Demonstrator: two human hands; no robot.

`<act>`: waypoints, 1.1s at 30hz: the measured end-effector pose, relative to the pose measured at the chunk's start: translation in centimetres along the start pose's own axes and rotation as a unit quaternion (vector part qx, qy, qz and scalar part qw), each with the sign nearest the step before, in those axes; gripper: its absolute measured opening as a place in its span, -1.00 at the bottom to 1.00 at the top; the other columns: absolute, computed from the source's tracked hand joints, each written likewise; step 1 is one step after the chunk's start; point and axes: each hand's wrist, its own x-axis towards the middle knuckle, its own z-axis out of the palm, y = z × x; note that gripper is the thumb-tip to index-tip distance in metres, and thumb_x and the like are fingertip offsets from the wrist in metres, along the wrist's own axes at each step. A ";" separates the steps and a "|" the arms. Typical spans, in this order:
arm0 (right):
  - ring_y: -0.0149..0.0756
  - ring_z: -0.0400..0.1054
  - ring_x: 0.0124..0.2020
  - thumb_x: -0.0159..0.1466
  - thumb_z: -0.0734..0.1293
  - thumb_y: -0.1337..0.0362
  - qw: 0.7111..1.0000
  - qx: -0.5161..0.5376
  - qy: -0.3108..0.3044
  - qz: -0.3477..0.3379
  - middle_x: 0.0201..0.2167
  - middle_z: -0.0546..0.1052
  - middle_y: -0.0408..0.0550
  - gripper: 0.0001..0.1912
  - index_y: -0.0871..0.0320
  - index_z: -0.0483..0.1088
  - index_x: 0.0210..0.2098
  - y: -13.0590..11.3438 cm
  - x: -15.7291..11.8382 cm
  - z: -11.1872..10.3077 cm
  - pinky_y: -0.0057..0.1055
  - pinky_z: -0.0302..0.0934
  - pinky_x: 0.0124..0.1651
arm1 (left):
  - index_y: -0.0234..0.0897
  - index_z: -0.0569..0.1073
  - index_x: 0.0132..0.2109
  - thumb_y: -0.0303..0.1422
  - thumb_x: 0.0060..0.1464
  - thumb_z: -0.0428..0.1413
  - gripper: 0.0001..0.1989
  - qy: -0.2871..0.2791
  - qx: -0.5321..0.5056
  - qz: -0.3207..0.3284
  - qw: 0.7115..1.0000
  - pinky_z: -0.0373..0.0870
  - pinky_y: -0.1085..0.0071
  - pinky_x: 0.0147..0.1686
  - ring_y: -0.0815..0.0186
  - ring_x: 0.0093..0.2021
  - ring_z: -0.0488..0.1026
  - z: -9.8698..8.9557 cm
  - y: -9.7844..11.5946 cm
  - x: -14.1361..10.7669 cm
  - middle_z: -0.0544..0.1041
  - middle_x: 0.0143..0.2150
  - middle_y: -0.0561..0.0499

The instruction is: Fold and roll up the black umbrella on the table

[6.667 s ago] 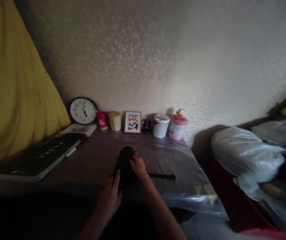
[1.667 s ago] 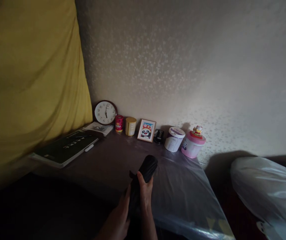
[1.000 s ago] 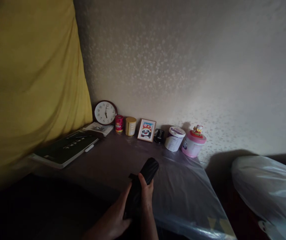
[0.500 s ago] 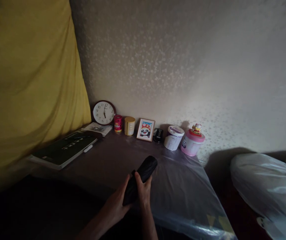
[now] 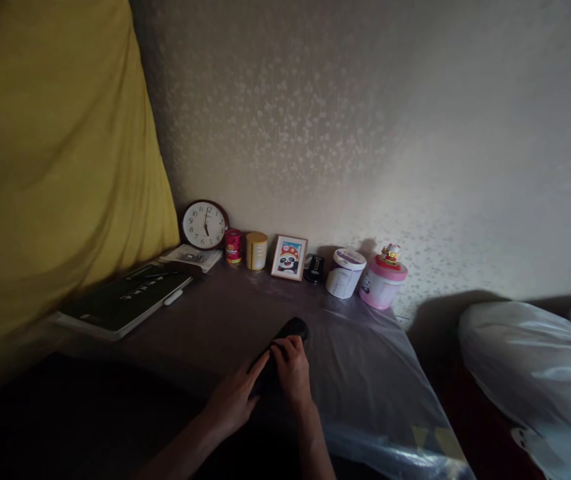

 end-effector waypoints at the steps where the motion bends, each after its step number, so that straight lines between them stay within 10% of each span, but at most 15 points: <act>1: -0.26 0.34 -0.26 0.10 0.33 0.09 1.000 0.025 -0.007 -0.009 -0.33 0.43 -0.06 -0.79 0.07 0.50 -0.39 0.1 0.1 -0.3 -0.34 0.20 -0.11 | 0.01 -0.21 0.29 -0.53 -0.03 0.03 -0.16 -0.003 0.000 0.001 1.000 0.31 0.33 -0.09 0.17 -0.06 0.43 0.0 -0.1 0.0 0.23 0.18 -0.12; 10: -0.38 0.24 -0.47 0.05 0.37 0.06 0.979 0.174 -0.081 0.069 -0.51 0.40 -0.18 -0.77 0.11 0.45 -0.48 -1.8 -0.4 -3.1 -0.44 0.18 -0.32 | 0.10 -0.15 0.27 -0.50 0.02 0.00 -0.24 -0.018 0.040 0.010 0.999 0.35 0.29 -0.15 0.17 -0.11 0.47 0.4 -0.3 0.2 0.20 0.19 -0.15; 21: -0.44 0.24 -0.57 0.01 0.36 0.20 0.976 0.090 -0.192 0.052 -0.55 0.43 -0.19 -0.88 0.12 0.48 -0.54 -1.6 3.1 -0.6 -0.48 0.15 -0.45 | 0.04 -0.05 0.26 -0.58 0.00 -0.01 -0.26 -0.025 0.078 0.009 0.997 0.38 0.25 -0.16 0.14 -0.14 0.48 0.2 0.3 0.1 0.17 0.22 -0.22; 28: -0.41 0.24 -0.55 -0.10 0.34 0.42 0.988 -0.077 -0.136 -0.010 -0.64 0.40 -0.21 -0.90 0.09 0.38 -0.63 -1.3 4.5 1.4 -0.48 0.14 -0.41 | -0.21 -0.09 0.28 -0.43 0.05 -0.01 -0.32 -0.019 0.071 0.003 0.997 0.38 0.26 -0.14 0.13 -0.10 0.45 0.2 -0.4 -0.3 0.14 0.24 -0.25; 33: -0.45 0.23 -0.66 0.04 0.32 0.15 0.981 0.098 -0.138 0.096 -0.68 0.36 -0.24 -0.82 0.14 0.42 -0.49 -1.0 4.6 0.9 -0.49 0.16 -0.54 | -0.18 -0.18 0.30 -0.40 0.07 -0.02 -0.29 -0.006 0.008 -0.003 1.000 0.33 0.30 -0.06 0.15 0.03 0.39 -0.3 -1.6 -1.4 0.12 0.25 -0.23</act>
